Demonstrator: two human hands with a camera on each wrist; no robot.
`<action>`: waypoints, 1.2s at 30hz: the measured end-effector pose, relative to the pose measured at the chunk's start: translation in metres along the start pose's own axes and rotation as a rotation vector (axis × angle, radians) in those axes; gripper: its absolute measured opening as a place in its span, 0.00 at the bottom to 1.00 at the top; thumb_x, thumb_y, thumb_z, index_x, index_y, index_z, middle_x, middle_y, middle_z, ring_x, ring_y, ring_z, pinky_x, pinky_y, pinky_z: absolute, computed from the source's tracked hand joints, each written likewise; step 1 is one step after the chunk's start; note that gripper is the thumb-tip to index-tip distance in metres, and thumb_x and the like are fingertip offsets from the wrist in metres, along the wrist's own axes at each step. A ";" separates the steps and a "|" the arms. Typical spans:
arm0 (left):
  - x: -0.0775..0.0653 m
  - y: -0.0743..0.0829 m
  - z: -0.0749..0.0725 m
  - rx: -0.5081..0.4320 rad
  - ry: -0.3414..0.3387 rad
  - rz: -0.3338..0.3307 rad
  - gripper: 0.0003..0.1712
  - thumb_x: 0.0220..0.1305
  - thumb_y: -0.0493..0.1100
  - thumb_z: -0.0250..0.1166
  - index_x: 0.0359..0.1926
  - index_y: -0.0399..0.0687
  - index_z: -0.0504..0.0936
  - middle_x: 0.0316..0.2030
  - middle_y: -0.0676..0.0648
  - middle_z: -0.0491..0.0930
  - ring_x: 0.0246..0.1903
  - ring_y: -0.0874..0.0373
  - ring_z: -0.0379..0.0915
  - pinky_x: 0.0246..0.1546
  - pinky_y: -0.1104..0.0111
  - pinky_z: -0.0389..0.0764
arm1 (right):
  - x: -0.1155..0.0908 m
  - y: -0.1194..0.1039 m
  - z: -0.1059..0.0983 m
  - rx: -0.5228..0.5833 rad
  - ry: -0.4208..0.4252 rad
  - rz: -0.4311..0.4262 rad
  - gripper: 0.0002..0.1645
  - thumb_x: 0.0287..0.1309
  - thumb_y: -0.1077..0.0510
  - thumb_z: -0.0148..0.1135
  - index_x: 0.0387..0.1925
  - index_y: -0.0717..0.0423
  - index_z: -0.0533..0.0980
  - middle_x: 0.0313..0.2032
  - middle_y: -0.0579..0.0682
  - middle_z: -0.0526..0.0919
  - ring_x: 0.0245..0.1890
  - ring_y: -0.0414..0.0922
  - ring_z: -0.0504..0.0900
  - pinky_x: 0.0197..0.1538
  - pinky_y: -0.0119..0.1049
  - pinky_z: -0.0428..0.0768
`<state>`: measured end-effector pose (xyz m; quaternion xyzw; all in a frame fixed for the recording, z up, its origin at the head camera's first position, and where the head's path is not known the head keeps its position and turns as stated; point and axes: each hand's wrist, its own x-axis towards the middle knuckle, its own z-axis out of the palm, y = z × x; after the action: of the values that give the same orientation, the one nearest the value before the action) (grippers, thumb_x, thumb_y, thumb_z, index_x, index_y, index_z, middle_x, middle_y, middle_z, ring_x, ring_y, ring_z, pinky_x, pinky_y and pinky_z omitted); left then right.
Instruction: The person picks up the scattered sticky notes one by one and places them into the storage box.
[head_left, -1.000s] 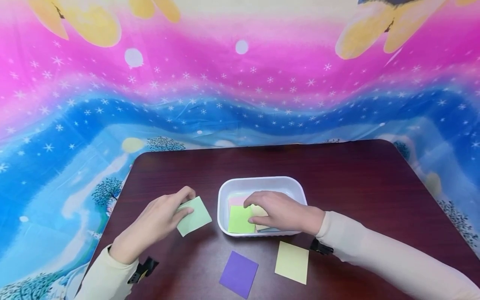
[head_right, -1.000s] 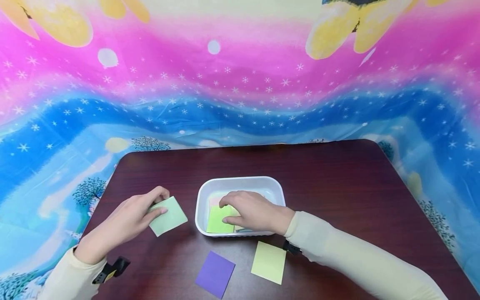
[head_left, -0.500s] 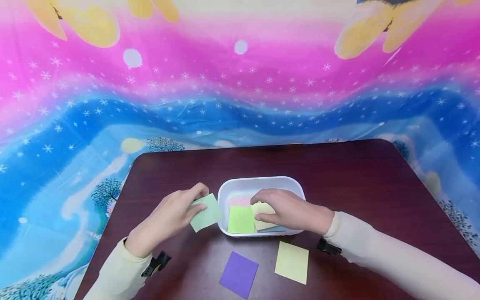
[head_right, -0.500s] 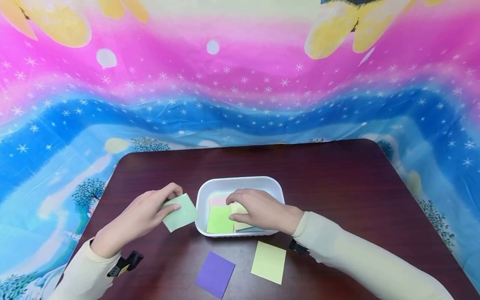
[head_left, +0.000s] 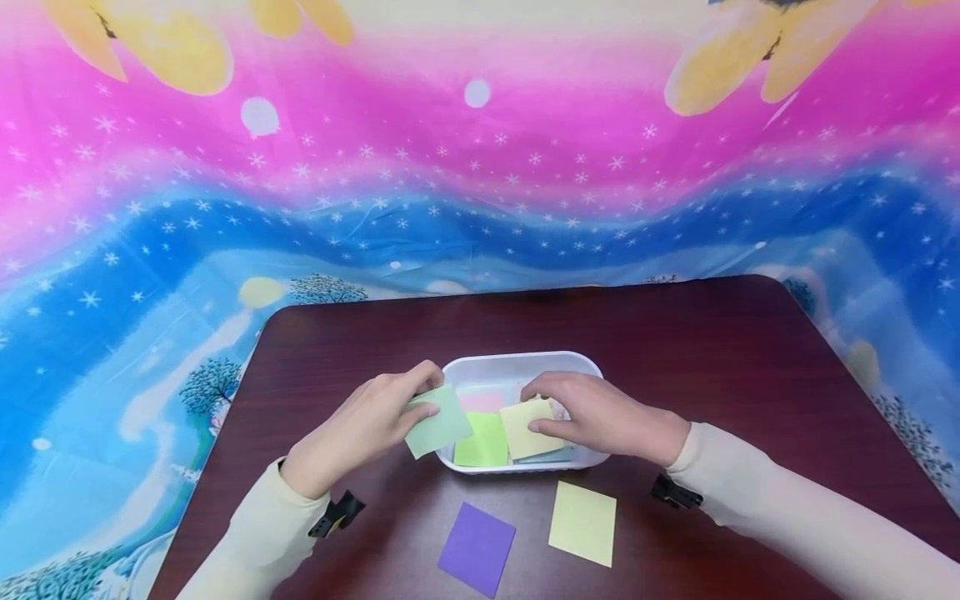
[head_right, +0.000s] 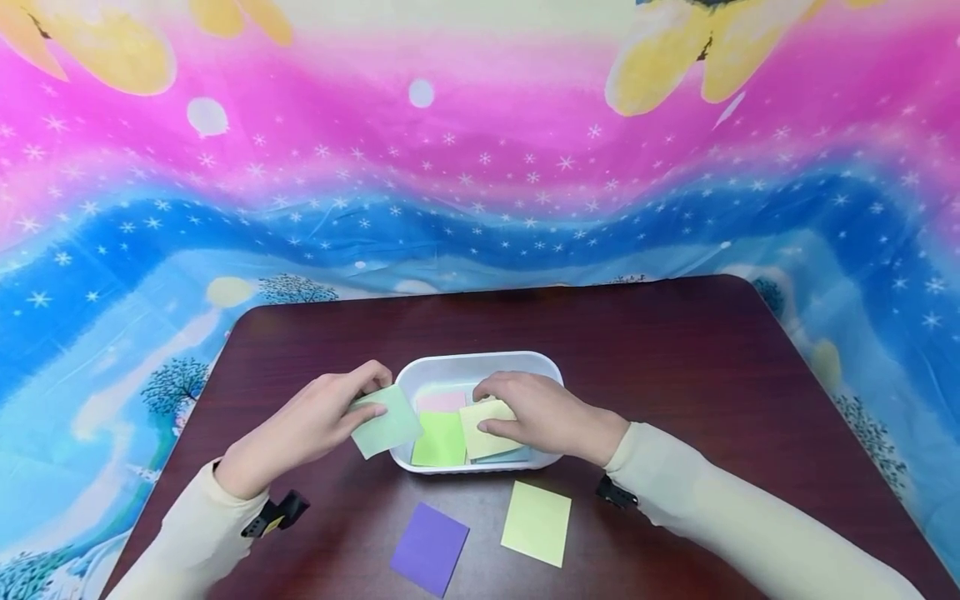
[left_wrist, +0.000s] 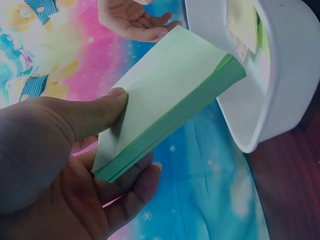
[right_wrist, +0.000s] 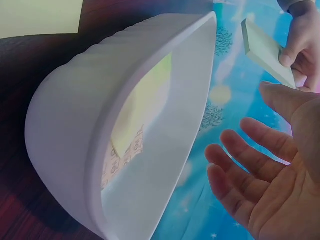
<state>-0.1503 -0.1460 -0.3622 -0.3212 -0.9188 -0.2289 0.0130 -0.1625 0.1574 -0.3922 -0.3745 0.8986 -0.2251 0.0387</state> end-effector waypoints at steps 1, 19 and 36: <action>0.002 0.001 0.000 -0.002 -0.004 0.003 0.15 0.59 0.45 0.64 0.46 0.57 0.70 0.32 0.60 0.77 0.25 0.67 0.68 0.27 0.71 0.72 | 0.000 0.001 0.000 0.003 -0.001 0.005 0.24 0.55 0.44 0.62 0.50 0.51 0.78 0.47 0.41 0.80 0.50 0.39 0.77 0.52 0.37 0.75; 0.032 0.006 0.015 -0.019 -0.130 0.022 0.15 0.61 0.47 0.62 0.47 0.59 0.70 0.26 0.59 0.74 0.21 0.64 0.67 0.23 0.71 0.72 | -0.007 0.010 -0.006 -0.003 -0.007 0.067 0.26 0.54 0.42 0.62 0.51 0.51 0.78 0.46 0.41 0.81 0.48 0.39 0.77 0.50 0.39 0.76; 0.053 0.006 0.039 0.014 -0.250 0.041 0.13 0.60 0.43 0.63 0.46 0.54 0.72 0.36 0.56 0.77 0.27 0.62 0.70 0.29 0.69 0.74 | -0.011 0.013 -0.007 -0.010 0.007 0.077 0.24 0.54 0.45 0.63 0.51 0.50 0.78 0.46 0.43 0.81 0.46 0.38 0.77 0.47 0.39 0.76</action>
<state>-0.1835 -0.0940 -0.3856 -0.3659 -0.9081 -0.1804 -0.0946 -0.1645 0.1757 -0.3922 -0.3388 0.9137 -0.2205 0.0422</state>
